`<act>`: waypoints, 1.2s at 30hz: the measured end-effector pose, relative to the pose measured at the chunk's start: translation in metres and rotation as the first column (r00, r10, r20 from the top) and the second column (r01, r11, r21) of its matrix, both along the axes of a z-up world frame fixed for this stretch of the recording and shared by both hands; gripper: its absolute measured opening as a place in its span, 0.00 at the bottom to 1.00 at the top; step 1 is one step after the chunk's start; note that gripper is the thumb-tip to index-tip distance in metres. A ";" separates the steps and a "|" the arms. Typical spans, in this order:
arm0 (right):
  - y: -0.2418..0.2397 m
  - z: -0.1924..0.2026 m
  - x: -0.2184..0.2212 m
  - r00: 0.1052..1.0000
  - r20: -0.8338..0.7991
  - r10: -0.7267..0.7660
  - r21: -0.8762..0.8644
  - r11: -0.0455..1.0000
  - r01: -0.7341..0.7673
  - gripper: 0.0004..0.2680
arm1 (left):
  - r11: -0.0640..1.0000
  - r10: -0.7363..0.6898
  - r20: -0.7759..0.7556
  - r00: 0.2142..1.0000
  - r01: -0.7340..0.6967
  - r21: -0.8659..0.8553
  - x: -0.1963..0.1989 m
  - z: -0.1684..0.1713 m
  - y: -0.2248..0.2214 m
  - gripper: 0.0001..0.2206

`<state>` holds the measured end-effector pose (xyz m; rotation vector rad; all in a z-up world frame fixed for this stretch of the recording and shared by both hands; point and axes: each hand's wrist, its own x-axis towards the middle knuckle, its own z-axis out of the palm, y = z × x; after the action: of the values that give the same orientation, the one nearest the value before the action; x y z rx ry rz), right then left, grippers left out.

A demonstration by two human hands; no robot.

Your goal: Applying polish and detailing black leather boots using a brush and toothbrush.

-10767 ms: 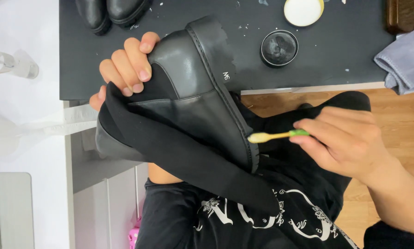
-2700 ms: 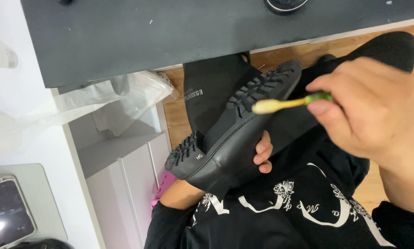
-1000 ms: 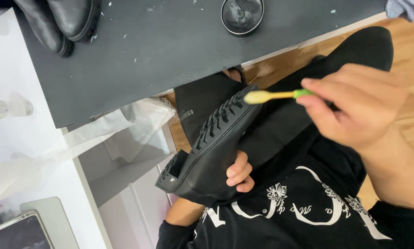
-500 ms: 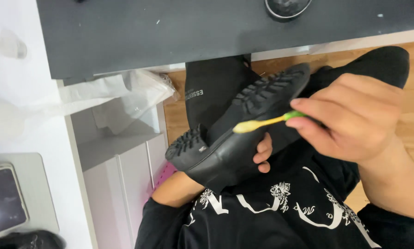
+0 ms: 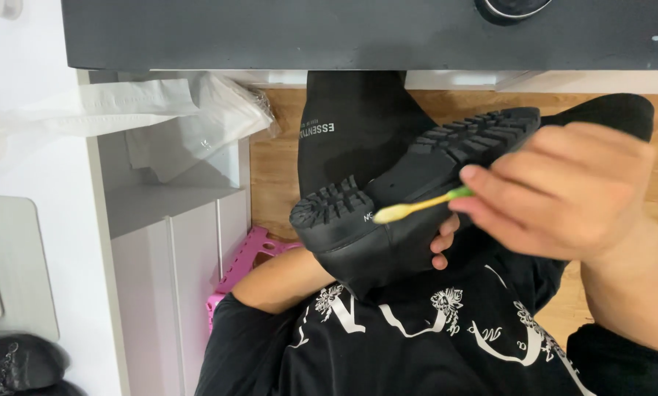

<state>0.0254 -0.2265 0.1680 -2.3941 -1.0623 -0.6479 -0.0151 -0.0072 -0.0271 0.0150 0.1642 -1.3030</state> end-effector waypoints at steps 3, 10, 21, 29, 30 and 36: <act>-0.011 -0.005 0.001 0.999 -0.008 -0.032 -0.026 0.999 0.032 0.08 | 0.961 0.005 -0.080 0.997 -0.027 -0.274 -0.003 -0.012 -0.005 0.16; -0.009 -0.008 -0.003 0.997 0.042 -0.065 -0.002 0.998 0.066 0.08 | 1.000 0.028 0.036 0.999 -0.028 -0.007 0.006 0.030 0.008 0.14; -0.033 -0.023 -0.012 0.987 0.041 -0.155 0.012 0.988 0.154 0.09 | 0.987 0.018 -0.094 0.995 -0.033 -0.156 0.001 0.010 0.011 0.14; -0.050 -0.036 -0.025 0.969 -0.112 -0.219 0.214 0.947 0.239 0.09 | 0.949 0.035 0.023 0.999 -0.026 -0.313 0.013 0.010 0.010 0.20; -0.049 -0.034 -0.024 0.968 -0.112 -0.226 0.219 0.944 0.245 0.09 | 0.951 0.028 0.025 0.999 -0.018 -0.309 0.011 0.009 0.011 0.20; -0.056 -0.040 -0.022 0.948 -0.103 -0.301 0.211 0.925 0.317 0.08 | 0.930 -0.062 0.164 0.984 0.117 -0.349 0.028 0.023 0.016 0.21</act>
<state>0.0034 -0.2822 0.1279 -2.3807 -0.5498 -0.7413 0.0133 0.0092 -0.0038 -0.1917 -0.2079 -1.4020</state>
